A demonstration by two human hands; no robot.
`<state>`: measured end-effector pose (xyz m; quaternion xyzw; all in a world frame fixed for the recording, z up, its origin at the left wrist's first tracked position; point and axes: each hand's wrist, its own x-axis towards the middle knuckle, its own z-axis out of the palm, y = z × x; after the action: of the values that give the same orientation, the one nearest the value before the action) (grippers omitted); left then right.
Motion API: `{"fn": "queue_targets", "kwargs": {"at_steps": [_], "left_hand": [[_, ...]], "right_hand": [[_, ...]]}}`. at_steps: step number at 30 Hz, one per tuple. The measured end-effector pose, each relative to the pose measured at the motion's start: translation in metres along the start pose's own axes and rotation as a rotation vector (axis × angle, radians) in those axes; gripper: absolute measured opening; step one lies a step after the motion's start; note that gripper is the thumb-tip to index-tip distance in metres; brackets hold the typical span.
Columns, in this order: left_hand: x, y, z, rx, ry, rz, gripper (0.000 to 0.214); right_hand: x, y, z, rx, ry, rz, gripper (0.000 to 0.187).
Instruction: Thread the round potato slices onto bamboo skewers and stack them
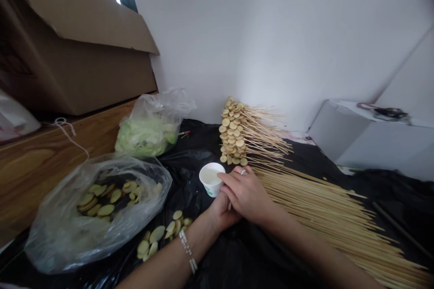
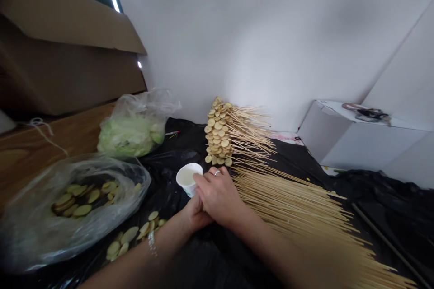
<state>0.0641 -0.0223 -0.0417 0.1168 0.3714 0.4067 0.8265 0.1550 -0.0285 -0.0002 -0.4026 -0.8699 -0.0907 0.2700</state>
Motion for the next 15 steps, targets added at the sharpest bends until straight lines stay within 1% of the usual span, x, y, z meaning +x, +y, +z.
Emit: {"fn": "queue_targets", "kwargs": {"at_steps": [2,4,6,8,10,12,15], "left_hand": [[0.003,0.004,-0.001,-0.05,-0.089,-0.107,0.024],[0.006,0.007,-0.004,-0.128,-0.178,-0.205,0.02],[0.008,0.009,-0.007,-0.187,-0.224,-0.251,0.023],[0.009,0.01,-0.009,-0.234,-0.24,-0.254,0.025],[0.008,0.01,-0.009,-0.247,-0.233,-0.227,0.023],[0.007,0.01,-0.008,-0.243,-0.221,-0.208,0.022],[0.006,0.01,-0.007,-0.215,-0.197,-0.202,0.019]], "right_hand": [[-0.007,0.014,-0.008,0.111,0.063,0.079,0.02],[-0.019,0.033,-0.015,0.234,0.105,0.221,0.02],[-0.032,0.053,-0.018,0.322,0.088,0.325,0.018],[-0.044,0.065,-0.018,0.368,0.055,0.395,0.018],[-0.051,0.069,-0.015,0.417,0.009,0.446,0.019],[-0.053,0.067,-0.013,0.465,-0.044,0.454,0.02],[-0.053,0.061,-0.01,0.513,-0.067,0.454,0.019]]}}
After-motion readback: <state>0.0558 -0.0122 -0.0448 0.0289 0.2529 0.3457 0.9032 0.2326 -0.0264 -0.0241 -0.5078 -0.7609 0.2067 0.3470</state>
